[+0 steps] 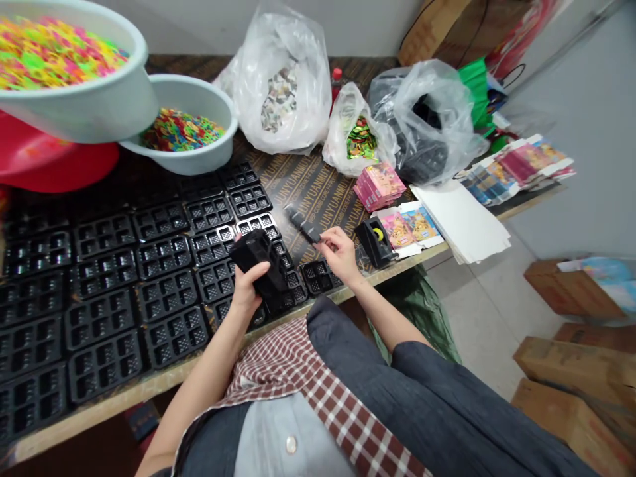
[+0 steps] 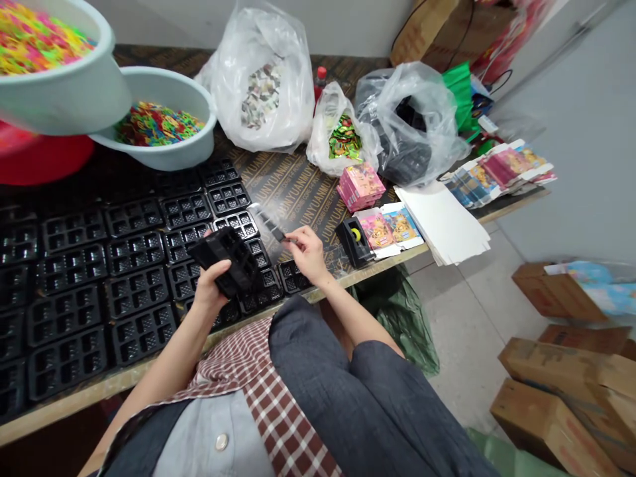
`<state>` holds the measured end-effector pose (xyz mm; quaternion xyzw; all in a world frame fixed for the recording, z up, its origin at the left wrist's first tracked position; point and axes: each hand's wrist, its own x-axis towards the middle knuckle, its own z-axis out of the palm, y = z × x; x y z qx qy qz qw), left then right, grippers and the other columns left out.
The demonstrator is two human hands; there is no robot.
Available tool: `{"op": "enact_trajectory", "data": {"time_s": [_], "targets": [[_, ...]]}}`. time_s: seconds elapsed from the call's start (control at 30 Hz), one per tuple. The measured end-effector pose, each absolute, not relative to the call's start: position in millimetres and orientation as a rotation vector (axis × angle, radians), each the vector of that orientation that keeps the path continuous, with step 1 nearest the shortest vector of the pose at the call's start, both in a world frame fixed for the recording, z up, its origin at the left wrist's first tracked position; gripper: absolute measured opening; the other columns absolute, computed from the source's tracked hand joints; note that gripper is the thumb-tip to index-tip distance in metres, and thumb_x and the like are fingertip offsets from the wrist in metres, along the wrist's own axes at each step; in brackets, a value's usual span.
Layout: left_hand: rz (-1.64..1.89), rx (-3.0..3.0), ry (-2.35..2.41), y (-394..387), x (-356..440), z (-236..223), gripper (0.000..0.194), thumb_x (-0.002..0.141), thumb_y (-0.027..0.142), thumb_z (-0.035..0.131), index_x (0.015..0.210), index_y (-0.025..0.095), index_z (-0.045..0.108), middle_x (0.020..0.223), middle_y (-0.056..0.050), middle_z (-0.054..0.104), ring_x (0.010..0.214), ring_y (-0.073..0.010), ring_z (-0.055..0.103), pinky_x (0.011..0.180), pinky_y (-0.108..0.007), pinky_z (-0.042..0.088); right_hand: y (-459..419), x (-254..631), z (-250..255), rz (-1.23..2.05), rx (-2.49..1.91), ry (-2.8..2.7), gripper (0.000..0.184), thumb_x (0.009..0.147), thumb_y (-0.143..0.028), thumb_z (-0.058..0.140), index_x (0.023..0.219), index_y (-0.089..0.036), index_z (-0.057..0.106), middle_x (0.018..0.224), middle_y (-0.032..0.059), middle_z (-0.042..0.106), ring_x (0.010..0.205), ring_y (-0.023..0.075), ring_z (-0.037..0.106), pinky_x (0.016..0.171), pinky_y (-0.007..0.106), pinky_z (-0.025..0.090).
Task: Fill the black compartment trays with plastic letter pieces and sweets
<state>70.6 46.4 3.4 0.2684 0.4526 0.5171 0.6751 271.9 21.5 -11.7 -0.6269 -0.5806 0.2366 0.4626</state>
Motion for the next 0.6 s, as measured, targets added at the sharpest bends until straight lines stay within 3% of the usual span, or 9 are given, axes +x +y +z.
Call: {"op": "enact_trajectory", "data": {"time_s": [0.2,0.37,0.47,0.6], "targets": [[1.23,0.575,1.1,66,59,5,0.088,0.049,0.028,0.083,0.132,0.035,0.057,0.11,0.0,0.068,0.092,-0.021,0.062,0.074,-0.029,0.053,44,293,-54,0.564,-1.822,-1.934,0.011,0.08,-0.01,0.069,0.086,-0.018,0.072,0.092,0.0057,0.055,0.083,0.0187,0.055,0.08,0.033,0.049],[1.161,0.706,1.039,61,75,-2,0.093,0.049,0.026,0.084,0.136,0.034,0.052,0.117,0.0,0.065,0.1,-0.0205,0.061,0.084,-0.029,0.05,16,268,-17,0.649,-1.509,-1.776,0.034,0.083,-0.038,0.073,0.112,-0.02,0.069,0.099,0.0061,0.056,0.088,0.018,0.057,0.079,0.032,0.051],[1.05,0.774,0.967,54,93,-4,0.093,0.051,0.027,0.084,0.138,0.033,0.05,0.119,-0.001,0.064,0.101,-0.0214,0.061,0.089,-0.033,0.049,7,253,7,0.834,-1.308,-1.641,0.035,0.083,-0.046,0.072,0.105,-0.019,0.07,0.093,0.0036,0.058,0.074,0.0133,0.055,0.066,0.027,0.05],[0.997,0.665,0.949,53,103,-2,0.085,0.051,0.028,0.083,0.131,0.031,0.057,0.111,-0.002,0.067,0.093,-0.0219,0.063,0.082,-0.034,0.052,7,272,14,0.773,-1.373,-1.474,0.019,0.091,-0.036,0.064,0.086,-0.019,0.071,0.083,0.002,0.059,0.072,0.0127,0.056,0.065,0.027,0.048]]}}
